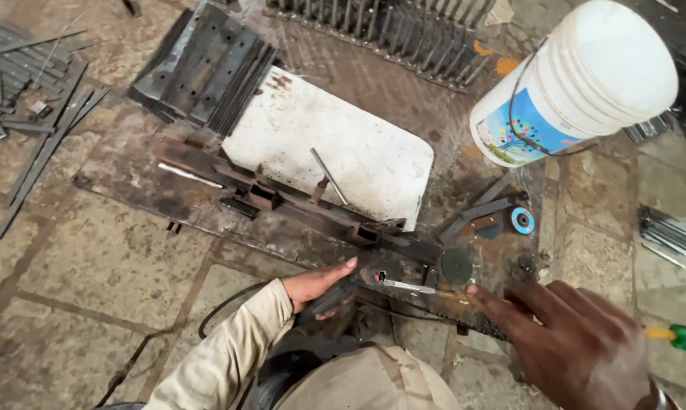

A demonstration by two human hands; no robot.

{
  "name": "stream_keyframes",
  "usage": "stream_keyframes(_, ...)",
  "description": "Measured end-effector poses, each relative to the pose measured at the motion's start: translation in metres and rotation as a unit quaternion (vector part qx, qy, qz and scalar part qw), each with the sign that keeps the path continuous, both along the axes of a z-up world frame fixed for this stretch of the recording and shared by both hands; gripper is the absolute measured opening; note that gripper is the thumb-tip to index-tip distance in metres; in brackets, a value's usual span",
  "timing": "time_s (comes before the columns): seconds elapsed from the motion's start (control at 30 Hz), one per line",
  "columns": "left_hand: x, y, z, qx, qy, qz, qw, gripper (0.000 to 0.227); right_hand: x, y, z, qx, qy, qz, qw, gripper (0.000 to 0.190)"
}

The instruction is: The recorder is seen welding and assembling metal parts into a frame on a workbench.

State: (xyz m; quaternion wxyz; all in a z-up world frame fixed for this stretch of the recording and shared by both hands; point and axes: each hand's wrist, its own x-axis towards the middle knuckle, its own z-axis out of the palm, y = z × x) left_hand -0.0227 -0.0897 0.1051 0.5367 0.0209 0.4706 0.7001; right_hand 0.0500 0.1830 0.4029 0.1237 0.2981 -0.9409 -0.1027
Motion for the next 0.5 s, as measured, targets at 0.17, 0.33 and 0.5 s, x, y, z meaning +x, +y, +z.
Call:
stream_keyframes(0.17, 0.005, -0.014, -0.023, 0.012, 0.005, -0.003, 1.0, 0.082, -0.011, -0.017, 0.015, 0.052, 0.021, 0.037, 0.998, 0.045)
stream_keyframes(0.33, 0.01, -0.028, -0.008, 0.002, 0.013, 0.014, 1.0, 0.079, -0.02, -0.022, 0.033, 0.085, -0.007, 0.099, 0.992, 0.048)
stream_keyframes(0.5, 0.016, -0.03, -0.023, -0.062, 0.039, 0.06, 0.995, 0.077, -0.025, -0.015, 0.032, 0.15, -0.027, 0.118, 0.981, 0.06)
